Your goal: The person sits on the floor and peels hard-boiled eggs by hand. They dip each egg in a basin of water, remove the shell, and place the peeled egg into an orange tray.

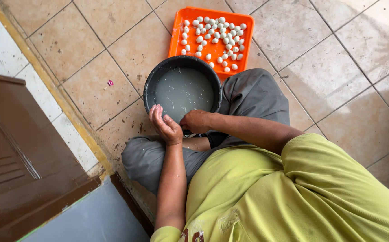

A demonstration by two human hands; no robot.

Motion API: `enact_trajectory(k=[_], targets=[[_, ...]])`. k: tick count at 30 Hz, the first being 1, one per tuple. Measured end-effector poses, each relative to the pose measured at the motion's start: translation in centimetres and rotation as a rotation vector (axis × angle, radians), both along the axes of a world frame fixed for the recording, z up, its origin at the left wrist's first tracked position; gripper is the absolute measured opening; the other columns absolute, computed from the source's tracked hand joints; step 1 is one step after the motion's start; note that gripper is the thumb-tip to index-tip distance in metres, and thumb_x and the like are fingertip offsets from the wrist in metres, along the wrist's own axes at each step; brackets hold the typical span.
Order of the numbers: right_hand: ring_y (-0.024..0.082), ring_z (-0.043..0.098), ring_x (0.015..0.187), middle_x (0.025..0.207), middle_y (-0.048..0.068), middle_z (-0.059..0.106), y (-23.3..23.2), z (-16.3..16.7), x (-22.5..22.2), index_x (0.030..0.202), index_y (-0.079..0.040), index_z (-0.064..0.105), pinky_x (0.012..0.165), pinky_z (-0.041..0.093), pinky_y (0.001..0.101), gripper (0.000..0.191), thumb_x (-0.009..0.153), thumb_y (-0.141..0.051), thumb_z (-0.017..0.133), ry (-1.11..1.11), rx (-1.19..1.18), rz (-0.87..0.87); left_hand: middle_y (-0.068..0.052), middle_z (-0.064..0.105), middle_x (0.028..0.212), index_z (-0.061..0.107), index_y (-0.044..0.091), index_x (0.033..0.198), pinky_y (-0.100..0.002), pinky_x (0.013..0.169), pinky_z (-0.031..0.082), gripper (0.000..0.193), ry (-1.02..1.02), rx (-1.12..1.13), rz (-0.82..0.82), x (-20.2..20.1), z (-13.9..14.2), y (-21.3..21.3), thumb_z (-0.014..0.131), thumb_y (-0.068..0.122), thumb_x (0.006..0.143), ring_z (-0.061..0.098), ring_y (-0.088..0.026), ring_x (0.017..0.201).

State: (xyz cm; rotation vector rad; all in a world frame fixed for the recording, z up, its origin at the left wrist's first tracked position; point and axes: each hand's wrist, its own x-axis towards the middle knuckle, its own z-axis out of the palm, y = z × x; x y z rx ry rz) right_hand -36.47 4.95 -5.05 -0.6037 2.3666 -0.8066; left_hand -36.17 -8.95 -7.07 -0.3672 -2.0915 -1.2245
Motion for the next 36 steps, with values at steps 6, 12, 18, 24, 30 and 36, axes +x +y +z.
enact_trajectory(k=[6,12,18,24,30,36], targets=[[0.036,0.07,0.103,0.106,0.018,0.075,-0.2,-0.3,0.2,0.113,-0.01,0.07,0.09,0.054,0.0464,0.025,0.094,-0.021,0.06,-0.094,-0.089,0.033,-0.024,0.048,0.143,0.047,-0.006,0.137,-0.042,0.104,0.063,0.037,0.006,-0.018,0.0,0.0,-0.2,-0.2,0.037,0.023,0.117,0.062,-0.037,0.123],[0.036,0.068,0.101,0.1,0.018,0.072,0.9,0.2,-0.9,0.111,-0.01,0.072,0.089,0.053,0.0445,0.025,0.088,-0.02,0.067,0.121,-0.228,-0.115,-0.024,0.046,0.141,0.048,-0.009,0.134,-0.042,0.1,0.065,0.042,-0.013,0.047,-0.008,0.2,-0.3,0.2,0.033,0.027,0.117,0.065,-0.032,0.117],[0.035,0.07,0.099,0.101,0.015,0.073,0.5,0.8,-0.2,0.114,-0.011,0.068,0.085,0.055,0.046,0.024,0.092,-0.018,0.062,0.047,0.005,-0.069,-0.024,0.048,0.139,0.048,-0.008,0.132,-0.043,0.101,0.065,0.041,-0.01,0.05,-0.022,0.2,-0.2,0.4,0.032,0.027,0.118,0.067,-0.032,0.114],[0.037,0.071,0.096,0.103,0.015,0.074,0.3,1.5,0.9,0.114,-0.013,0.071,0.085,0.055,0.0468,0.022,0.099,-0.024,0.06,0.024,0.033,0.07,-0.023,0.054,0.131,0.049,-0.009,0.133,-0.043,0.098,0.063,0.04,-0.068,0.108,-0.059,1.0,1.3,0.8,0.035,0.024,0.117,0.069,-0.033,0.111],[0.031,0.074,0.095,0.096,0.014,0.077,1.1,1.7,0.8,0.104,-0.009,0.075,0.088,0.058,0.0406,0.022,0.087,-0.022,0.068,0.047,-0.21,-0.123,-0.023,0.056,0.129,0.049,-0.008,0.134,-0.04,0.096,0.063,0.037,-0.071,0.158,-0.055,1.2,2.0,1.0,0.037,0.022,0.116,0.069,-0.031,0.109],[0.036,0.069,0.103,0.102,0.016,0.073,0.2,1.6,1.3,0.111,-0.012,0.073,0.091,0.052,0.0478,0.02,0.098,-0.021,0.06,0.055,0.028,0.135,-0.019,0.057,0.131,0.049,-0.004,0.137,-0.039,0.101,0.059,0.031,-0.164,0.279,-0.114,0.9,1.6,-0.3,0.042,0.016,0.114,0.068,-0.029,0.112]])
